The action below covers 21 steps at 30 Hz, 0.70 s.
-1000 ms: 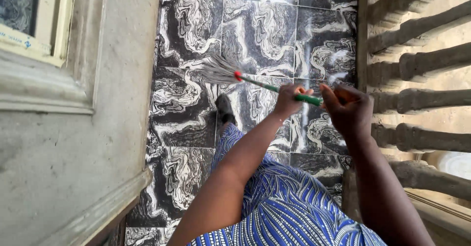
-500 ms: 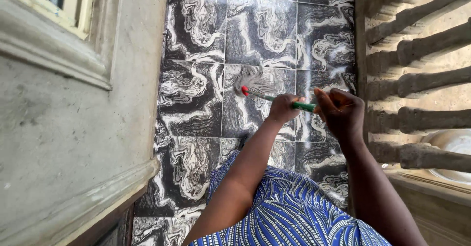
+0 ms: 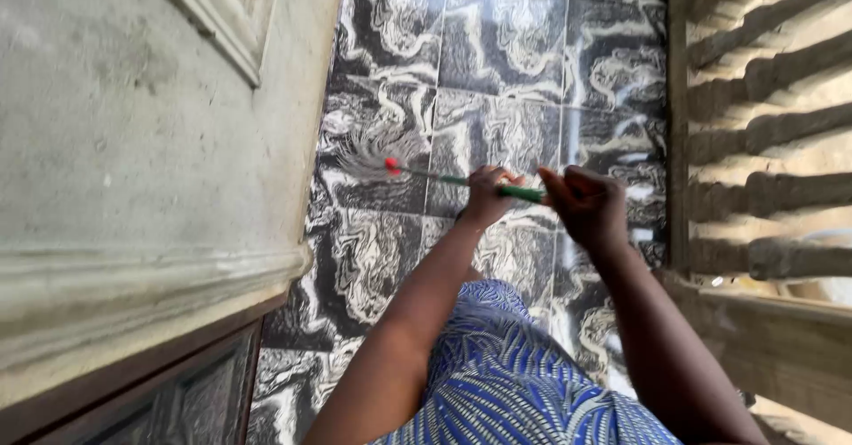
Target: The person dips a mop into a bucket of soapy water, wrings it out by hand, and then uses it to scrub the tiled balcony floor.
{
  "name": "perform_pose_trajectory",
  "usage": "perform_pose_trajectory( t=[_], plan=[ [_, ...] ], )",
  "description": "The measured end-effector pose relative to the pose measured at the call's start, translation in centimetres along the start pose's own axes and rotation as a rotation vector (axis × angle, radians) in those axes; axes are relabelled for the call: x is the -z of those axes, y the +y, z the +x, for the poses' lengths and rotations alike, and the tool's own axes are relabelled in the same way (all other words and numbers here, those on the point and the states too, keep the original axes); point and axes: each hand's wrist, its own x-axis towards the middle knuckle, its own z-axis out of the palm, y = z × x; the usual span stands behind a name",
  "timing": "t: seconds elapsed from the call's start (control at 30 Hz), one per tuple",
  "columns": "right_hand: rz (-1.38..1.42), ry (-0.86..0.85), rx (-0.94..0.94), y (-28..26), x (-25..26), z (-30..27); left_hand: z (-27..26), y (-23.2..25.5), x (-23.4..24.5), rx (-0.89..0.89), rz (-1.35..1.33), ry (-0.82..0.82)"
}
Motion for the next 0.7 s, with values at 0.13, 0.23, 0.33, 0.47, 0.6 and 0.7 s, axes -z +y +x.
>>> perform_pose_trajectory(
  t=[0.13, 0.23, 0.33, 0.47, 0.6, 0.7],
  plan=[
    [-0.246, 0.053, 0.085, 0.4, 0.3, -7.1, -3.8, 2.8, -4.6, -0.157, 0.124, 0.147],
    [-0.299, 0.136, 0.037, 1.3, -1.6, -13.0, -8.6, 2.5, -7.8, 0.056, -0.002, -0.271],
    [-0.191, 0.126, 0.064, 0.6, -3.3, -16.2, -11.9, 2.2, -9.4, -0.063, 0.054, -0.253],
    [-0.128, 0.173, -0.134, -2.9, -0.7, -18.4, -14.5, 5.7, -7.8, -0.019, -0.088, -0.571],
    [0.025, 0.195, -0.287, -6.0, 2.8, -18.2, -13.7, 10.4, -3.0, -0.013, 0.131, -0.669],
    [0.186, 0.154, -0.25, -8.1, 3.8, -18.5, -13.6, 11.8, 0.8, -0.033, 0.136, -0.628]
  ],
)
